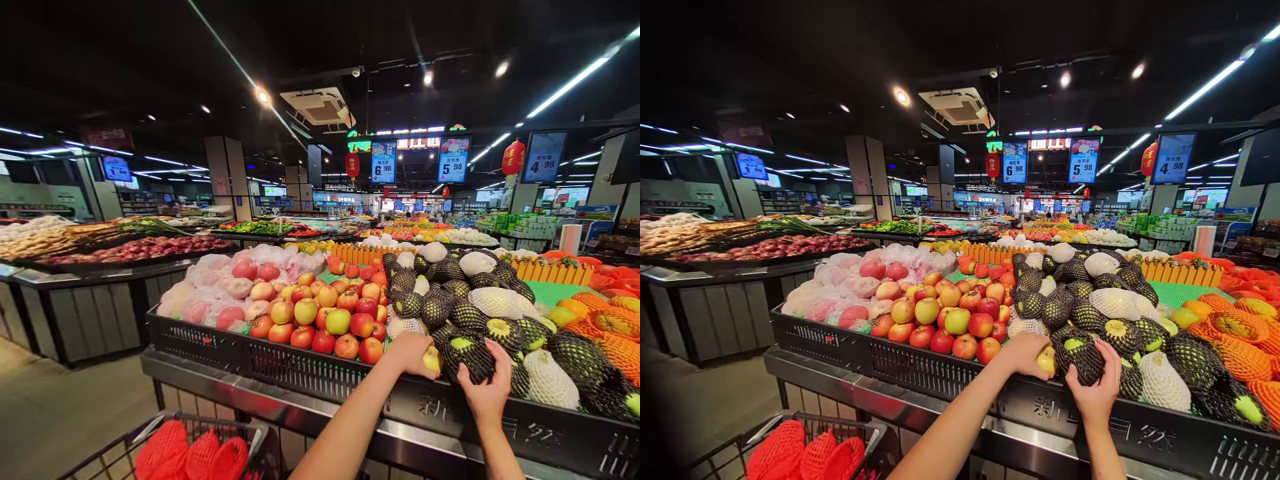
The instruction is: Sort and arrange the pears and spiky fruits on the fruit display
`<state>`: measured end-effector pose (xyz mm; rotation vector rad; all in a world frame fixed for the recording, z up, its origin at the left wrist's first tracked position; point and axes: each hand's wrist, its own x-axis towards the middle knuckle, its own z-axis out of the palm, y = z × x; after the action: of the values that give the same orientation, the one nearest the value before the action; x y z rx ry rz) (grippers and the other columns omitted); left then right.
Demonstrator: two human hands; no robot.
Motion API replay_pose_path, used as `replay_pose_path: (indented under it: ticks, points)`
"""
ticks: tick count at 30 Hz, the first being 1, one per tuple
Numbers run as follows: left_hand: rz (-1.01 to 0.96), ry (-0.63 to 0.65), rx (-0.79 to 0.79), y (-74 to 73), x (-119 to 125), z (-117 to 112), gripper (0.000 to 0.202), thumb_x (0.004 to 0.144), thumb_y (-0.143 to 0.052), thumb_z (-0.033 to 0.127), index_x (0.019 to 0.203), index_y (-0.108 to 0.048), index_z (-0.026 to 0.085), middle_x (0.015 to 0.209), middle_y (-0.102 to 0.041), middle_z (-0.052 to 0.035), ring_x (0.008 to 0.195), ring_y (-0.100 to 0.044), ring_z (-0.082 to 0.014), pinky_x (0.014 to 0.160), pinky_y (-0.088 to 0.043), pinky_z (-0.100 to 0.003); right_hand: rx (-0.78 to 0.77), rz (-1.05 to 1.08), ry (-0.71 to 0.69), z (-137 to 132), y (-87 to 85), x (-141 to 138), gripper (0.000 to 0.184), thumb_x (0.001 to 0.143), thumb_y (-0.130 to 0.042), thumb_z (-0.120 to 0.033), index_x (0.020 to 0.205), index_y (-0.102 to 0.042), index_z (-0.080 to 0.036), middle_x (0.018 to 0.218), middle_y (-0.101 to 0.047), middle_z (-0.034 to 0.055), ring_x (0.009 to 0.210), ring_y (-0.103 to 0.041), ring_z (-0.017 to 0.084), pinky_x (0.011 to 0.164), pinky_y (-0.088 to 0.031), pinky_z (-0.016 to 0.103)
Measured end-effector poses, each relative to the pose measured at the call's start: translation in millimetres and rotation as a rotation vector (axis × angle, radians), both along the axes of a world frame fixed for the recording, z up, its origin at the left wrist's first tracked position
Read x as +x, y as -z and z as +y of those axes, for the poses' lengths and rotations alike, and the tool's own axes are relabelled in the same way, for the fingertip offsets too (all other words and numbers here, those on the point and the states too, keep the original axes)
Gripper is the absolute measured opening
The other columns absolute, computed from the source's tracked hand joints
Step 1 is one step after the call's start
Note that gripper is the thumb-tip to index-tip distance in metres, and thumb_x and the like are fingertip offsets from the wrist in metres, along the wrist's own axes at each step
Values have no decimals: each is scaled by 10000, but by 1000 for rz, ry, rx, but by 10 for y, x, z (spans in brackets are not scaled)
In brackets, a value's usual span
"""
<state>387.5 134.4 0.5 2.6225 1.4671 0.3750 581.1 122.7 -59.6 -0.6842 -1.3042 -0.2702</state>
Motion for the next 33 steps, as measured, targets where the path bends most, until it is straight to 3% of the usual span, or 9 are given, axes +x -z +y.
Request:
replay_pose_path:
  ticks: [4, 7, 11, 14, 16, 19, 26, 30, 33]
  points:
    - [-13, 88, -223, -167, -89, 105, 595, 671, -909, 289, 1212, -667, 236, 1132, -733, -40, 998, -708, -281, 872, -569, -342, 27, 10, 37, -59, -18, -42, 539, 794, -741, -369, 1245, -603, -108, 1206, -594, 215, 1112, -581, 364, 980, -464, 655]
    - [-32, 94, -257, -261, -116, 46, 737, 645, -888, 185, 1332, -622, 183, 1272, -687, -105, 1121, -672, -337, 994, -547, -422, 62, -57, 105, -117, -38, -103, 572, 782, -758, -350, 1269, -599, -97, 1216, -593, 233, 1111, -590, 381, 960, -482, 654]
    - [-491, 162, -120, -270, -61, -258, 655, 803, -633, 128, 1446, -528, 202, 1430, -591, -78, 1288, -578, -257, 1149, -441, -387, 92, -142, 153, -141, -3, -149, 591, 787, -767, -305, 1309, -574, -107, 1225, -590, 230, 1104, -608, 377, 934, -516, 626]
    - [-865, 128, -89, -141, 121, -470, 409, 926, -546, 289, 1322, -626, 223, 1337, -644, -57, 1250, -583, -242, 1156, -432, -402, 99, -189, 134, -102, 78, -126, 610, 804, -769, -305, 1346, -555, -126, 1245, -580, 220, 1124, -602, 374, 927, -528, 613]
    - [-869, 60, -58, -8, 284, -529, 636, 816, -742, 366, 1403, -553, 212, 1403, -578, -93, 1305, -528, -284, 1188, -401, -437, 81, -239, 72, -61, 136, -96, 591, 855, -726, -310, 1387, -529, -145, 1284, -563, 220, 1156, -590, 371, 931, -530, 614]
    - [-834, -87, 22, 180, 480, -498, 951, 619, -872, 251, 1466, -450, 162, 1424, -514, -142, 1322, -494, -313, 1200, -394, -457, 35, -307, -36, -17, 190, -49, 563, 913, -641, -273, 1444, -479, -180, 1348, -542, 215, 1225, -567, 359, 965, -523, 617]
    - [-1120, -198, 165, 402, 501, -250, 849, 562, -759, 340, 1323, -465, 104, 1306, -556, -184, 1255, -519, -333, 1172, -403, -490, -71, -301, -150, -74, 149, -11, 702, 863, -692, -254, 1507, -420, -196, 1492, -473, 214, 1370, -504, 380, 1046, -507, 631]
    - [-1419, -162, 7, 523, 436, -161, 858, 663, -675, 505, 1331, -380, 53, 1385, -509, -273, 1295, -504, -367, 1194, -361, -540, -145, -262, -186, -48, 189, 8, 492, 966, -583, -241, 1451, -505, -205, 1389, -611, 170, 1241, -642, 295, 967, -603, 467]
    - [-1415, -36, 7, 589, 405, -167, 876, 650, -722, 511, 1321, -399, 50, 1383, -504, -285, 1305, -492, -401, 1196, -344, -569, -136, -207, -126, -3, 211, 32, 267, 1004, -542, -245, 1239, -664, -214, 1173, -735, 115, 1039, -733, 241, 883, -633, 385]
